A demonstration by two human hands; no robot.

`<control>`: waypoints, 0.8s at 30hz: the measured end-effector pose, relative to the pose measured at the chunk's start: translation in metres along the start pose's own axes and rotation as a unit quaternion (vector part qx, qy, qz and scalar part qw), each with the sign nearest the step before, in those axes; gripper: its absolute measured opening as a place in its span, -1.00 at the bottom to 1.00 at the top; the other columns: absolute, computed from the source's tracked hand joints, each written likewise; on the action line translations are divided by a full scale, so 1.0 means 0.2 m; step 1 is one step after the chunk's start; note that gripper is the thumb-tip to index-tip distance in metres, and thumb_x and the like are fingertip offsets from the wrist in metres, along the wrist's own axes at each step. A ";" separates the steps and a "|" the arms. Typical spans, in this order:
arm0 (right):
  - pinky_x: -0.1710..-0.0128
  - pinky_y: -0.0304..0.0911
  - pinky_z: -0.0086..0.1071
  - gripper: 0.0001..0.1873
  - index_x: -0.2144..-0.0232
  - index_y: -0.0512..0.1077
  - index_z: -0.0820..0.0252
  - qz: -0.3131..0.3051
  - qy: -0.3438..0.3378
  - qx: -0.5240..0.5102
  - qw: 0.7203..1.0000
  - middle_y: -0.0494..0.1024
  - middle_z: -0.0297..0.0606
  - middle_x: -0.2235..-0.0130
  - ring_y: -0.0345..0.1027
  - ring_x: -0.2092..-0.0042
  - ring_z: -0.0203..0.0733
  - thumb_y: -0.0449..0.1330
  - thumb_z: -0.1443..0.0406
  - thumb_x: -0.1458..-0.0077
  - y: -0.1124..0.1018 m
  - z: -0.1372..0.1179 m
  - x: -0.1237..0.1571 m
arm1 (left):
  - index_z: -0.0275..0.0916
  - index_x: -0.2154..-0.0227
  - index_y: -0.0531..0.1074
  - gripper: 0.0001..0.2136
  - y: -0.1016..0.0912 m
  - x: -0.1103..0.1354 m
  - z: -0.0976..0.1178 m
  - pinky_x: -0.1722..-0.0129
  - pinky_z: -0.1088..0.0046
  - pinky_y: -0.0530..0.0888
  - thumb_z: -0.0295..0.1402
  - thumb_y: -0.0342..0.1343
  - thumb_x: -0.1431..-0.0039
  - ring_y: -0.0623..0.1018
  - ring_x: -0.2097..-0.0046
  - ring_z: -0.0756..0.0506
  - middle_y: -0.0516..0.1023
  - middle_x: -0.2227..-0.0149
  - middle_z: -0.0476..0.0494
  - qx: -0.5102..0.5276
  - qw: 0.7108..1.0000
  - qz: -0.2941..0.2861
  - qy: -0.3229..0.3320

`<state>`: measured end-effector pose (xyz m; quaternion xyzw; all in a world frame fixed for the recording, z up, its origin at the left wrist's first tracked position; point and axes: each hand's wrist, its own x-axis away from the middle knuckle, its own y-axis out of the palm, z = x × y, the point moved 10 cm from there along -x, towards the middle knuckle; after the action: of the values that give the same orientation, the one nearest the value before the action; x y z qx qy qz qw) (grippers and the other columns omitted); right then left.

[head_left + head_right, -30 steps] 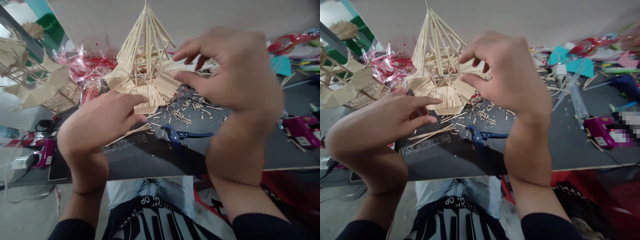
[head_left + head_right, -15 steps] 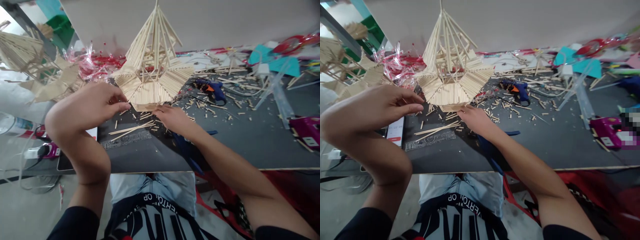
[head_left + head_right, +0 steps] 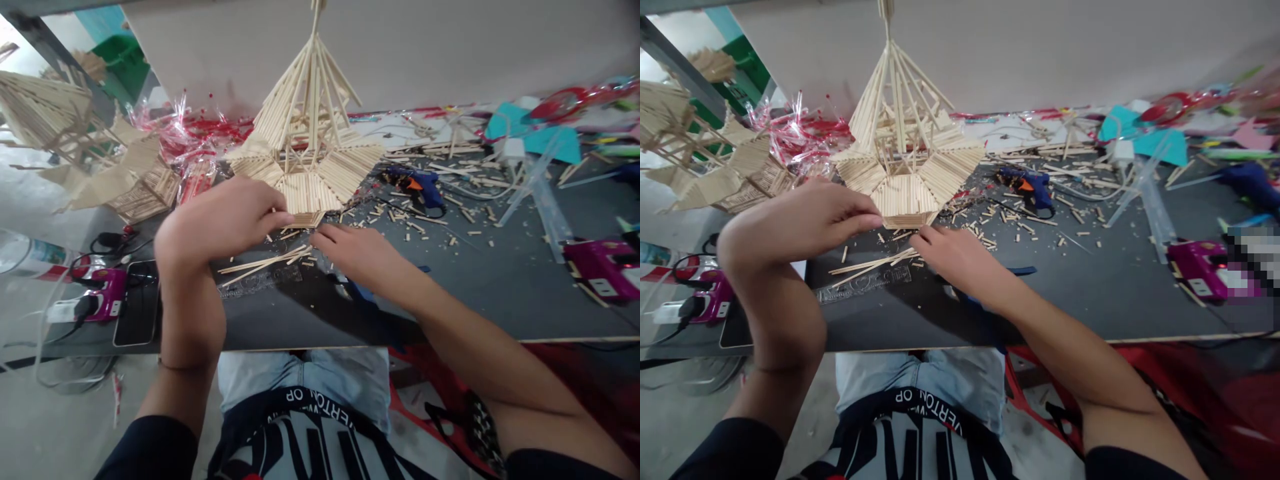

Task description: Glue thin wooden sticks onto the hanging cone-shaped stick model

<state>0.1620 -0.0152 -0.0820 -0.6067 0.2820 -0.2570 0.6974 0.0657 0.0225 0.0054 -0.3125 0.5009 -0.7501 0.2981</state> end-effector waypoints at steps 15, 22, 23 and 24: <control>0.19 0.31 -0.30 -0.87 0.24 0.45 0.17 0.113 -0.057 -0.214 0.969 0.54 -0.22 0.30 0.38 0.18 -0.13 0.10 0.30 -0.34 -0.33 0.16 0.09 | -0.25 0.33 0.57 -0.84 0.19 -0.17 0.22 0.30 0.44 0.25 -0.43 0.07 -0.22 0.47 0.33 -0.05 0.60 0.37 -0.10 0.063 0.983 -0.065 0.157; 0.24 0.34 -0.30 -0.87 0.25 0.50 0.08 -0.002 0.068 -0.242 0.968 0.65 -0.28 0.25 0.53 0.27 -0.15 0.14 0.32 -0.21 -0.10 0.43 0.21 | -0.25 0.44 0.53 -0.87 0.16 -0.14 0.02 0.35 0.43 0.21 -0.45 0.08 -0.14 0.44 0.42 -0.02 0.55 0.46 -0.06 0.029 0.992 -0.091 0.087; 0.26 0.34 -0.29 -0.88 0.30 0.51 0.07 -0.014 0.095 -0.236 0.967 0.66 -0.28 0.28 0.53 0.29 -0.14 0.16 0.34 -0.18 -0.05 0.50 0.24 | -0.26 0.44 0.53 -0.87 0.14 -0.13 0.00 0.35 0.43 0.22 -0.45 0.08 -0.14 0.45 0.42 -0.01 0.55 0.47 -0.05 0.032 0.992 -0.091 0.075; 0.28 0.34 -0.28 -0.88 0.34 0.52 0.05 -0.023 0.121 -0.228 0.966 0.66 -0.26 0.31 0.54 0.32 -0.13 0.18 0.35 -0.15 -0.01 0.56 0.27 | -0.26 0.43 0.53 -0.87 0.12 -0.12 -0.02 0.34 0.44 0.23 -0.45 0.08 -0.15 0.47 0.41 -0.01 0.55 0.46 -0.05 0.040 0.993 -0.089 0.068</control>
<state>0.2802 0.0256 -0.0724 -0.7203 0.4020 -0.2731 0.4950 0.0817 0.0353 -0.0224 -0.2915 0.4601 -0.8125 0.2077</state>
